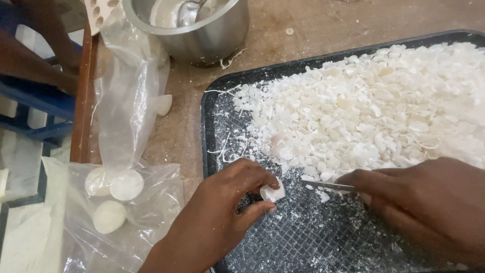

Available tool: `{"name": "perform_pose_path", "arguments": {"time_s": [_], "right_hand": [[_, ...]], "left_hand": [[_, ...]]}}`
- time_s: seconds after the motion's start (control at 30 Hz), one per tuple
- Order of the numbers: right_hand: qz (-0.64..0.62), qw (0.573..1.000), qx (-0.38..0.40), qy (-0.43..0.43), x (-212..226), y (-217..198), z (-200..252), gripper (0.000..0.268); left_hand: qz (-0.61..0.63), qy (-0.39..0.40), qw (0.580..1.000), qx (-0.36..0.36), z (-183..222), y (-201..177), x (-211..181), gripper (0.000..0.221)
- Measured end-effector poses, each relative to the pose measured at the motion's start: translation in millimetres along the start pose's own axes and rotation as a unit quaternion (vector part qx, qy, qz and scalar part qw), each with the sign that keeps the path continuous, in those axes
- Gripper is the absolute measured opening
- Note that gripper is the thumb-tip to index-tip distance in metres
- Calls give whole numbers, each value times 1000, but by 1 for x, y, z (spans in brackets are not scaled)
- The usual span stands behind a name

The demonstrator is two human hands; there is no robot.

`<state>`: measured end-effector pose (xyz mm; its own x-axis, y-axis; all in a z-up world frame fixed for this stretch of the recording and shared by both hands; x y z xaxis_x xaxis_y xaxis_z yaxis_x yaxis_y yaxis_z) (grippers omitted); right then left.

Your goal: Shaving pieces off a solid block of white wax using a knife on a tray of wax shavings.

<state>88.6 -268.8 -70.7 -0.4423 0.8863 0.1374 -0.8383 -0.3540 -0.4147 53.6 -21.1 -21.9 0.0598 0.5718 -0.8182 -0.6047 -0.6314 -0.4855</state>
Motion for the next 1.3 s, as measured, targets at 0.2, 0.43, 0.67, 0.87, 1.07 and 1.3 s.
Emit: {"name": "perform_pose_path", "arguments": {"time_s": [0.2, 0.43, 0.67, 0.87, 1.07, 1.3], "right_hand": [[-39, 997, 61, -22, 16, 2, 3, 68], [-70, 992, 53, -96, 3, 23, -17, 78], [-137, 986, 91, -20, 4, 15, -8, 53], [-143, 983, 94, -70, 1, 21, -16, 44], [-125, 985, 112, -44, 10, 11, -7, 31], [-114, 982, 139, -53, 12, 12, -6, 31]], "left_hand": [[54, 14, 998, -6, -3, 5, 1, 40], [52, -22, 998, 34, -9, 10, 7, 42], [73, -42, 995, 56, -9, 15, 8, 47], [18, -18, 999, 21, -9, 13, 7, 33], [78, 1, 997, 25, -10, 15, 11, 34], [104, -21, 994, 41, -13, 17, 14, 36]]}}
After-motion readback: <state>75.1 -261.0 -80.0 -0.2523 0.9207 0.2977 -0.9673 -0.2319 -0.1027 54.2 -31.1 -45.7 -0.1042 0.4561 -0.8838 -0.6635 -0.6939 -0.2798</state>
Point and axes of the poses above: each hand's wrist, its own z-axis away from the middle knuckle, its own y-axis out of the palm, x = y × z, the point moved 6 cm from there along -z, towards the middle knuckle, and after that the axes turned 15 degrees about x, right-handed, at the moved point
